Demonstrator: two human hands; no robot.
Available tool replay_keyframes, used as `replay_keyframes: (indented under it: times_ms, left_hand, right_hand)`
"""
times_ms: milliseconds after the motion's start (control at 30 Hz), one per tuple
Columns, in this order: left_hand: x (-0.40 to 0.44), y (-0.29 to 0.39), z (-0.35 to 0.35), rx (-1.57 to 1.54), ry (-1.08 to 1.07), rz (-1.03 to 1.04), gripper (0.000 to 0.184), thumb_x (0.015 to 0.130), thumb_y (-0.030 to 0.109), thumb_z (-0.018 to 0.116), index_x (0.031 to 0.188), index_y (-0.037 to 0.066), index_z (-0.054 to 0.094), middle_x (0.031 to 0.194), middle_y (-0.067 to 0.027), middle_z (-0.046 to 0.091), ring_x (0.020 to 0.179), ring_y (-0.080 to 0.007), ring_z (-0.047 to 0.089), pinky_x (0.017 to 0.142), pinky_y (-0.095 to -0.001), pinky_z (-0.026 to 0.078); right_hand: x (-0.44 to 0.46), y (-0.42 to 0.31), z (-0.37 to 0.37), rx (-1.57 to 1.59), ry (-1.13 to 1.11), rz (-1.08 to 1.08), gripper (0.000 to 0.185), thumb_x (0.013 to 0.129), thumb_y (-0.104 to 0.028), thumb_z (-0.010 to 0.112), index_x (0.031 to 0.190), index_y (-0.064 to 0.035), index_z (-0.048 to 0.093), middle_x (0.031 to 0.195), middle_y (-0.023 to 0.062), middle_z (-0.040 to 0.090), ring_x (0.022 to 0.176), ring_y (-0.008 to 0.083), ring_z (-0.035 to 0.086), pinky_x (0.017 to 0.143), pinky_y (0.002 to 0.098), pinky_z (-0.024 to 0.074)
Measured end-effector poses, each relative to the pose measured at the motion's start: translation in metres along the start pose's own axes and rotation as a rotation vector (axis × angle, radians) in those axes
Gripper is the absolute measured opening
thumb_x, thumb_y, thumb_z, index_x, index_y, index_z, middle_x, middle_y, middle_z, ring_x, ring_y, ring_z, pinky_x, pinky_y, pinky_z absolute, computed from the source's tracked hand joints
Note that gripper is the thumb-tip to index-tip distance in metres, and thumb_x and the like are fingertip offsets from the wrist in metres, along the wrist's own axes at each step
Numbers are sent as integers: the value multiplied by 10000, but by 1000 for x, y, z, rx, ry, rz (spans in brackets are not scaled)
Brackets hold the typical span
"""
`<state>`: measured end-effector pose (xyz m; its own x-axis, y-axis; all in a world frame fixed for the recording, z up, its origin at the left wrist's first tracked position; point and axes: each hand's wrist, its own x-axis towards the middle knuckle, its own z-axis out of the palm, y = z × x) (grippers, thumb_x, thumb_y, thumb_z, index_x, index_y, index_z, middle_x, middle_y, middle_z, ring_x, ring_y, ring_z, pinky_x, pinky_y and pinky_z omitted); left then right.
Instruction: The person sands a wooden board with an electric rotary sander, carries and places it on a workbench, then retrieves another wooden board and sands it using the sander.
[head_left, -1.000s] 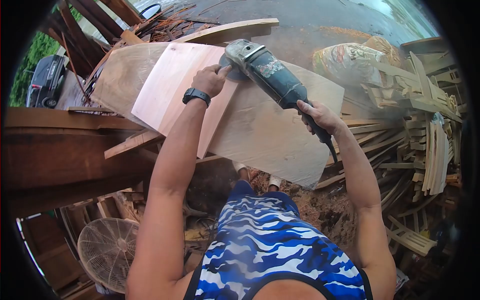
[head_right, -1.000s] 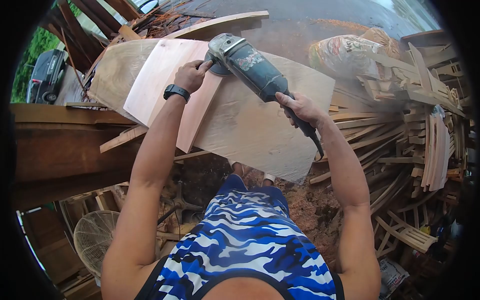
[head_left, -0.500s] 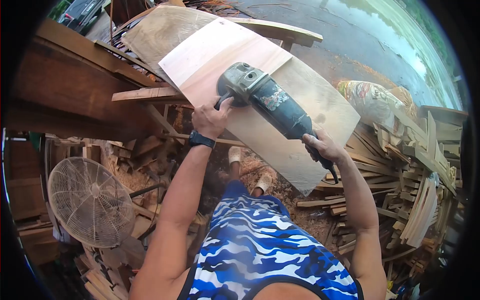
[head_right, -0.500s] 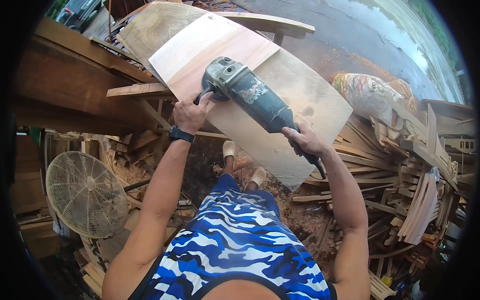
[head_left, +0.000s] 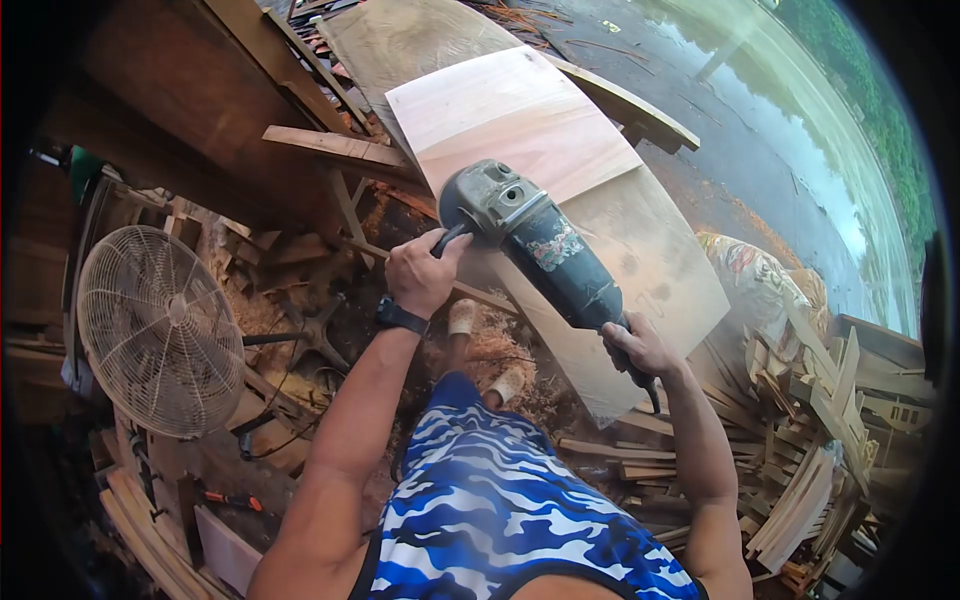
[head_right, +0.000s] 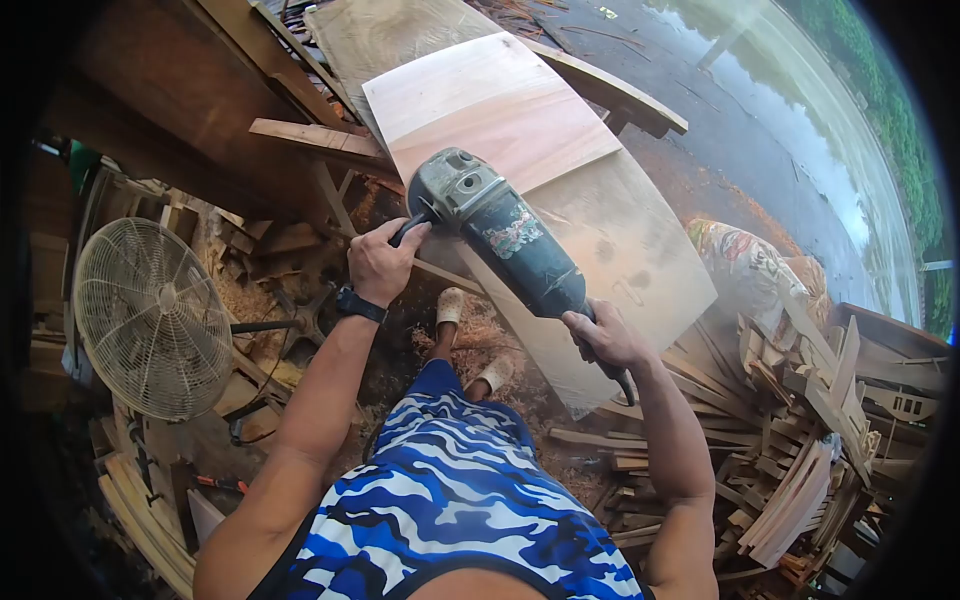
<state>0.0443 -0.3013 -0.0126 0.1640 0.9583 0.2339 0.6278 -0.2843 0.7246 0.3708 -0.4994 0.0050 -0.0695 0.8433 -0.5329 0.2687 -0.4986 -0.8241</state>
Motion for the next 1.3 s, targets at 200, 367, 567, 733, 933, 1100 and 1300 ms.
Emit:
replay_keyframes:
  times_ms: [200,367,567,733,933,1100,1300]
  left_hand:
    - [41,-18,-9,45,-21,-45,415,925,481,794,1027,80,823,826,-196,759,804,-371,770,708,-437,585]
    - [76,-26,-15,77,-73,-102,459,918,560,749,1034,123,826,879,-202,770,879,-421,753,780,-488,597]
    - [123,-52,-19,110,-64,-121,504,907,608,735,1065,139,830,922,-207,778,918,-413,757,807,-485,598]
    - [146,-47,-22,142,-138,-146,519,905,628,728,1082,150,832,988,-201,783,975,-418,748,871,-494,582]
    - [78,-20,-14,72,-109,-129,484,917,583,738,1079,136,828,931,-214,773,927,-416,754,812,-488,592]
    - [33,6,5,44,-118,-54,383,939,451,780,1041,84,822,859,-202,767,831,-391,769,723,-440,588]
    - [21,40,55,47,-113,23,432,936,520,747,1048,111,826,834,-191,767,834,-397,767,756,-461,608]
  right_hand:
    - [31,-46,7,-29,28,25,439,1071,-444,602,875,-52,573,718,28,592,581,131,622,536,315,509]
    - [66,-60,-1,-7,-1,26,461,1074,-484,599,928,-47,579,746,23,586,598,127,619,526,312,513]
    - [103,-96,2,-33,6,-21,507,1070,-537,595,948,-45,583,739,24,578,596,129,613,535,310,527]
    - [123,-91,-3,-37,41,4,525,1067,-555,592,935,-47,585,741,23,587,599,133,621,539,312,532]
    - [64,-64,-5,-94,35,34,482,1067,-497,604,904,-43,585,706,30,599,594,137,627,544,318,524]
    - [11,-8,-9,5,17,20,473,1061,-478,620,891,-38,587,680,31,595,575,144,619,540,324,513]
    - [-28,17,-37,130,87,21,484,1042,-511,641,933,-45,570,728,37,586,583,140,597,550,319,514]
